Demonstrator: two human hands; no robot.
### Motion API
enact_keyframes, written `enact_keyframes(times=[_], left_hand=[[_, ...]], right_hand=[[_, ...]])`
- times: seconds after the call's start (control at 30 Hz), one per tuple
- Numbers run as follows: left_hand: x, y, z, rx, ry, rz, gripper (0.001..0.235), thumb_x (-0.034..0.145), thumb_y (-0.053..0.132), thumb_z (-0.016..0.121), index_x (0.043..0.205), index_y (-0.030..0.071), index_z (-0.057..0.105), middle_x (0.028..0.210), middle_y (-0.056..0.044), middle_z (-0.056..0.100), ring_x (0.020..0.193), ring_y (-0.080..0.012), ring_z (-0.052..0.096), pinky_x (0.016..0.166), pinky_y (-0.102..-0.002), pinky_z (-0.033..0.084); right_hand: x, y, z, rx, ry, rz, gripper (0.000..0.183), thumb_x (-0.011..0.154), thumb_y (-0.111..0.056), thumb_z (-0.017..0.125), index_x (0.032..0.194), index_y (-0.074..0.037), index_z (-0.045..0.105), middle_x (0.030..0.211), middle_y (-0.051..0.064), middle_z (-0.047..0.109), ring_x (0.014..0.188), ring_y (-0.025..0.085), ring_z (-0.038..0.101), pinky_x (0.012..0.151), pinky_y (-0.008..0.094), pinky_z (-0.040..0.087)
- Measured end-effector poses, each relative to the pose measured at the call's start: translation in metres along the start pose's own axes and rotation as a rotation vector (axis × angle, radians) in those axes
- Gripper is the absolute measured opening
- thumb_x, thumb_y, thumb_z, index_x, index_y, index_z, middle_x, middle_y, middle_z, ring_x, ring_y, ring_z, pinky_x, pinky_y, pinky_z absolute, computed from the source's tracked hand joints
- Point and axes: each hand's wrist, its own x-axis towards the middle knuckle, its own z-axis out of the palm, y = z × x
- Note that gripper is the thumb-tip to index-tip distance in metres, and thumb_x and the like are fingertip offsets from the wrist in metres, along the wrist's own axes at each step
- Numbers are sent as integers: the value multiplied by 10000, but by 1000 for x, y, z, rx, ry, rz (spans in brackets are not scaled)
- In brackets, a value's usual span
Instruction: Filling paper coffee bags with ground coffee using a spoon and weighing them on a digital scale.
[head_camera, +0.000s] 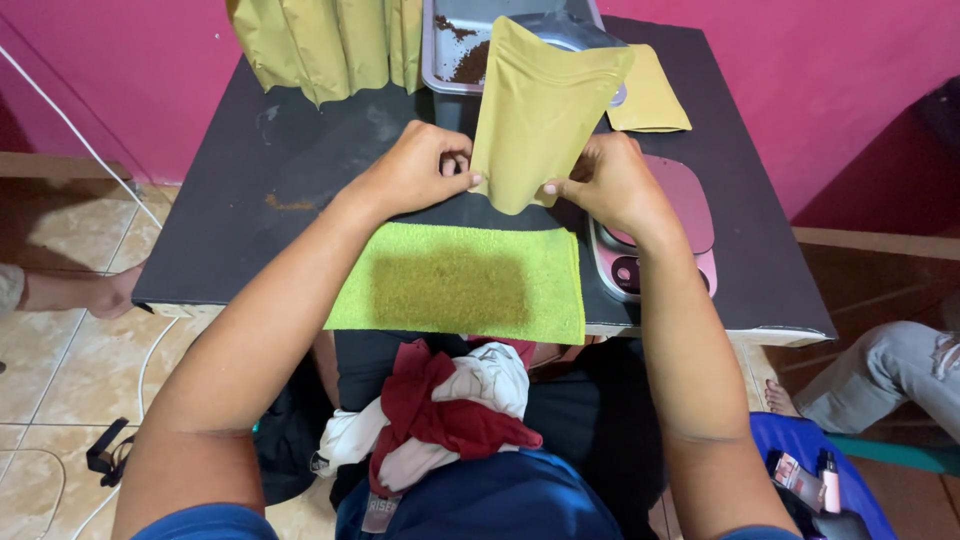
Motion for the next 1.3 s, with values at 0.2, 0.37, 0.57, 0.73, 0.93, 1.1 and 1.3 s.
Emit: enact_keyframes(times=[0.2,0.37,0.57,0.73,0.93,1.1,1.3], left_hand=[[3,-6,1,-125,233,176,88,805,9,761,878,57,750,712,-67,711,566,-155,623,531,-249,501],[0,1,-5,-77,141,151,124,791,41,786,909,56,751,769,-77,732,606,-180,631,566,-293,510],[-5,7,-7,-67,39,66,314,756,200,845,1008,44,741,826,-96,735,680,-201,637,637,-342,518],[-4,7,-4,-77,53,41,283,766,194,826,994,47,745,804,-72,730,683,-177,630,619,-310,512],[3,-6,4,-74,187,199,80,803,-2,741,862,52,738,659,-77,674,588,-185,631,564,-279,508],[4,-11,3,-111,272,258,99,814,34,776,905,52,741,747,-79,723,608,-175,646,537,-295,498],[-2,-1,-2,-91,166,156,451,752,227,848,1154,81,704,864,-74,733,716,-210,634,683,-355,508]], right_hand=[[18,36,7,-33,220,-107,101,864,-88,825,958,-106,791,726,58,731,685,148,707,596,292,531],[8,18,5,-31,149,-98,126,836,-76,825,955,-75,784,755,86,744,687,181,702,638,303,535],[-4,-11,-2,18,52,-57,307,710,-43,896,989,-15,772,803,189,752,763,285,750,696,353,574],[-2,-11,0,21,25,-16,299,713,-61,905,982,-26,779,815,174,764,781,278,759,718,362,589],[19,43,5,-59,137,-113,117,824,-39,828,933,-47,789,737,136,737,685,245,725,598,355,542],[16,39,5,-3,203,-147,98,865,-70,831,953,-70,788,747,65,737,650,122,653,585,269,516],[1,6,-7,73,77,-90,317,708,-70,914,988,-20,773,793,156,738,726,220,696,685,318,559]])
